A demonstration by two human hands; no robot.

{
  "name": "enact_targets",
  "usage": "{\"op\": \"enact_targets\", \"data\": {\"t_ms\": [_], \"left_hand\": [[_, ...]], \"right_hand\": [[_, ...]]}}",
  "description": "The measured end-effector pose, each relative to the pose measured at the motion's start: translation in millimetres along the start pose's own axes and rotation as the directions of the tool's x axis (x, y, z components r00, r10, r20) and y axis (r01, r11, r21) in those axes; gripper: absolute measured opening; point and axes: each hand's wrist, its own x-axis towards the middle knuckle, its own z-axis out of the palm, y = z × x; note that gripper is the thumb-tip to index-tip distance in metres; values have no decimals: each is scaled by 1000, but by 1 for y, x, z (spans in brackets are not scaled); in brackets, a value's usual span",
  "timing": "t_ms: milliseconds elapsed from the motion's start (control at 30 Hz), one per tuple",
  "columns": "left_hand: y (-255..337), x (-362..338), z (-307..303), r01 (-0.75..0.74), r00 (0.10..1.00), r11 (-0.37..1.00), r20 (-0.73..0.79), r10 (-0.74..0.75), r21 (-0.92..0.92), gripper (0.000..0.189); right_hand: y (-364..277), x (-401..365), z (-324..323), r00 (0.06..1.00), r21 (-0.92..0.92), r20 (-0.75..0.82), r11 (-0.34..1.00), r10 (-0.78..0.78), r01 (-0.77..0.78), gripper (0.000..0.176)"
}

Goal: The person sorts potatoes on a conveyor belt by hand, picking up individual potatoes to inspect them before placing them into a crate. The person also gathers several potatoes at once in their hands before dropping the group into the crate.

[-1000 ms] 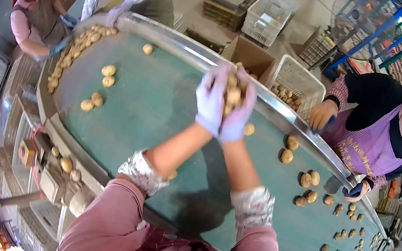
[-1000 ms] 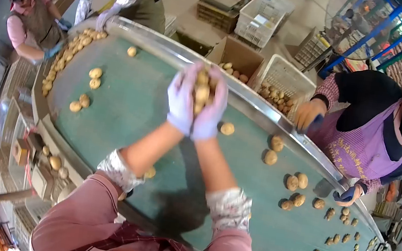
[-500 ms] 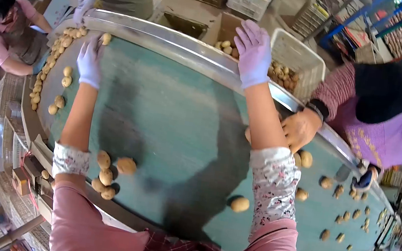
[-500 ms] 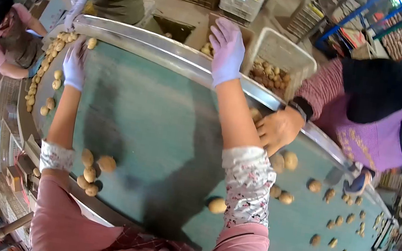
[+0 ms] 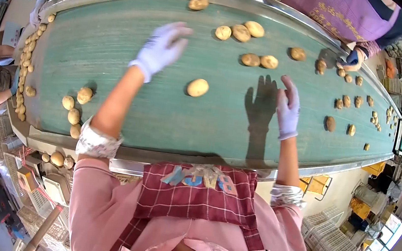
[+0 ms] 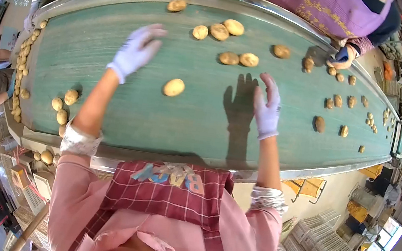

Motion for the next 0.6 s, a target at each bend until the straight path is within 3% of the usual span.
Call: {"op": "enact_targets", "data": {"t_ms": [67,133,167,233,333,367,400,433,467,500,567,600], "left_hand": [[43,20,43,-55,991,987,127,36,153,50],[91,39,70,107,942,962,284,-180,253,72],[92,44,91,85,952,950,257,-167,300,78],[111,48,103,112,951,876,206,-232,468,76],[74,55,94,160,963,934,159,-219,319,71],[54,52,92,125,983,948,94,-159,291,61],[32,50,88,303,949,947,127,-290,-105,56],[21,45,85,438,899,759,204,-388,-482,51],[43,38,68,431,897,599,245,-369,-674,42],[68,33,60,419,899,486,274,-342,-767,42],[105,17,59,395,900,212,330,-285,-894,42],[113,12,68,339,938,154,321,-134,-928,47]], "right_hand": [[7,-4,8,982,-110,-33,978,-184,179,43],[-1,1,21,958,-179,-100,952,-268,248,47],[3,6,28,935,-212,-141,933,-324,292,49],[12,6,35,936,-180,-131,937,-326,301,51],[12,1,29,956,-118,48,949,-289,293,53],[12,1,25,967,-100,69,963,-244,251,52],[7,2,25,966,-59,63,965,-251,254,52],[2,2,20,966,-23,61,967,-250,252,51],[-4,1,15,964,-12,71,966,-256,257,49],[-9,3,18,983,247,91,960,-158,131,48],[-23,-8,29,974,669,221,720,44,-184,47],[-41,-10,27,961,755,278,621,-10,-212,46]]}}
